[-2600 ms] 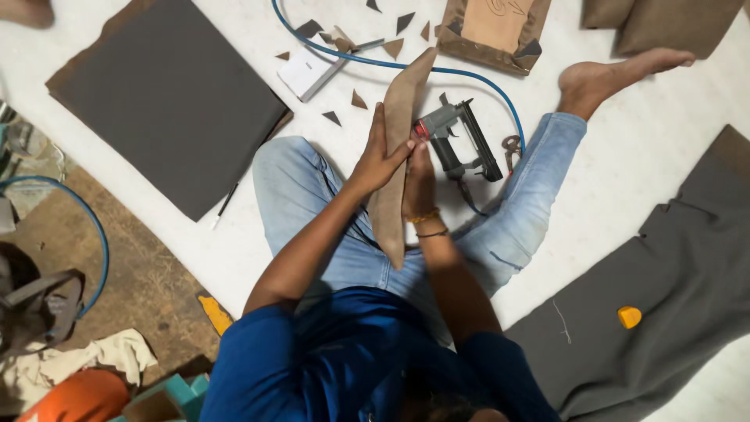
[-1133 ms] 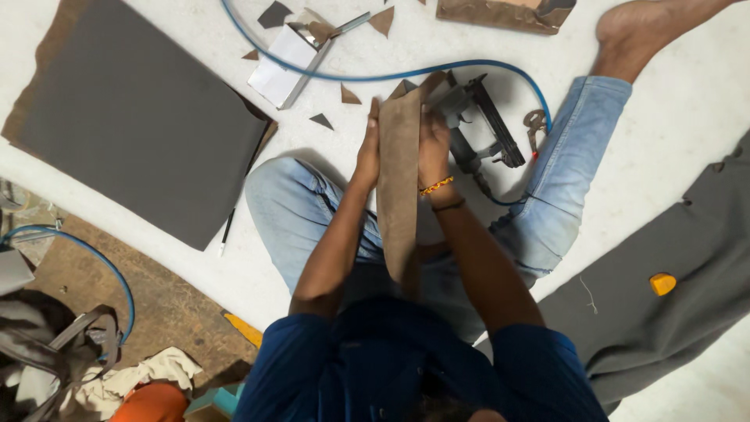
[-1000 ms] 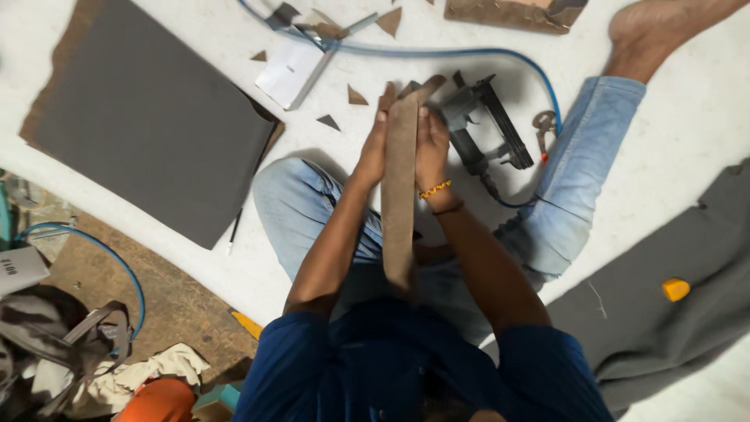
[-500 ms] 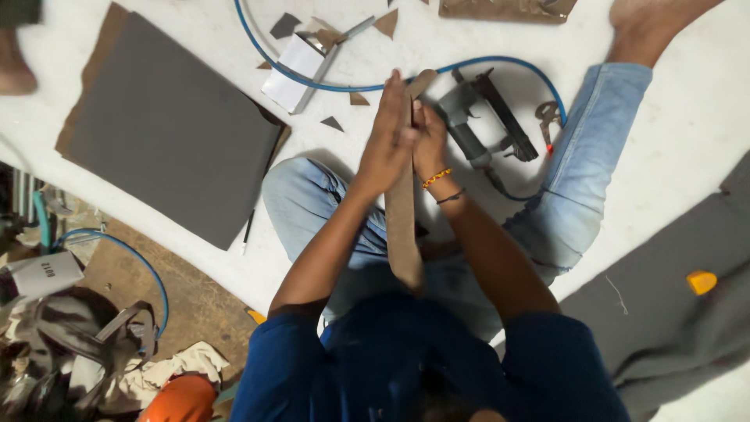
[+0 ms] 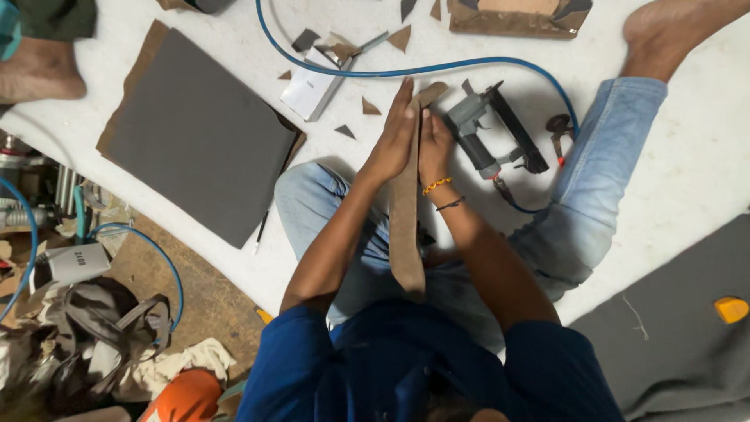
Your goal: The person sits on the workshop floor and stretches brown fabric over a wooden frame board, folding the fabric edges around the back. They use a pneumatic staple gun to fasten the fabric to the frame, pressing and smoothing the fabric between staples, and use pliers at one point.
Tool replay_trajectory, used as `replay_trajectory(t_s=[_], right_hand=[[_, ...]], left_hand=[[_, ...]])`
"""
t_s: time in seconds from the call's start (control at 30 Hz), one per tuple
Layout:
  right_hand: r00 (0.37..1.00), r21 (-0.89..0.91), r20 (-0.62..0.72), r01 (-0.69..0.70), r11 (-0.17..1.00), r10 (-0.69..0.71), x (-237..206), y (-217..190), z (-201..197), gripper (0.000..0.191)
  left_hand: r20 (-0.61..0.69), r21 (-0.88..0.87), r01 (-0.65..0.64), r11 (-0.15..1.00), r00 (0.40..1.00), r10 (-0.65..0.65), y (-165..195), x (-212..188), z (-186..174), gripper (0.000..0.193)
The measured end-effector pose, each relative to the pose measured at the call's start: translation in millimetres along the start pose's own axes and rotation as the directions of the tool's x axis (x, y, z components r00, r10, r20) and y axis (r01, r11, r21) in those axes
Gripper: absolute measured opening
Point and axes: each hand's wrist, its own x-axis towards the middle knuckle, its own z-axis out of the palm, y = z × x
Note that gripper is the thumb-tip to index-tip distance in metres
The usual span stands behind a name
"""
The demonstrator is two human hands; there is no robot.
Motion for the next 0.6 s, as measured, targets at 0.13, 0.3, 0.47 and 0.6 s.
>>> replay_trajectory(t_s=[0.13, 0.3, 0.47, 0.6], right_hand=[[0.995, -0.048, 0.014, 0.102, 0.994, -0.101, -0.5, 5.3, 1.0, 0.040], [0.972, 0.121, 0.126, 0.185, 0.975, -0.200, 0.5, 1.1, 17.9, 0.038], [0.973, -0.032, 0.008, 0.229, 0.973, -0.229, -8.3, 1.0, 42.3, 0.036], [0.981, -0.056, 0.095, 0.173, 0.983, -0.168, -19.9, 2.8, 55.2, 0.034]], left_hand=[[-0.065, 0.151, -0.003, 0.988, 0.998, 0.013, 27.2, -10.5, 6.8, 0.063], [-0.191, 0.609, 0.072, 0.790, 0.980, 0.058, 60.8, -38.1, 11.5, 0.070], [-0.259, 0.699, 0.262, 0.666, 0.960, -0.106, 56.4, -57.8, -4.7, 0.070], [-0.260, 0.766, 0.247, 0.593, 0.963, -0.065, 37.4, -59.7, -19.2, 0.072]])
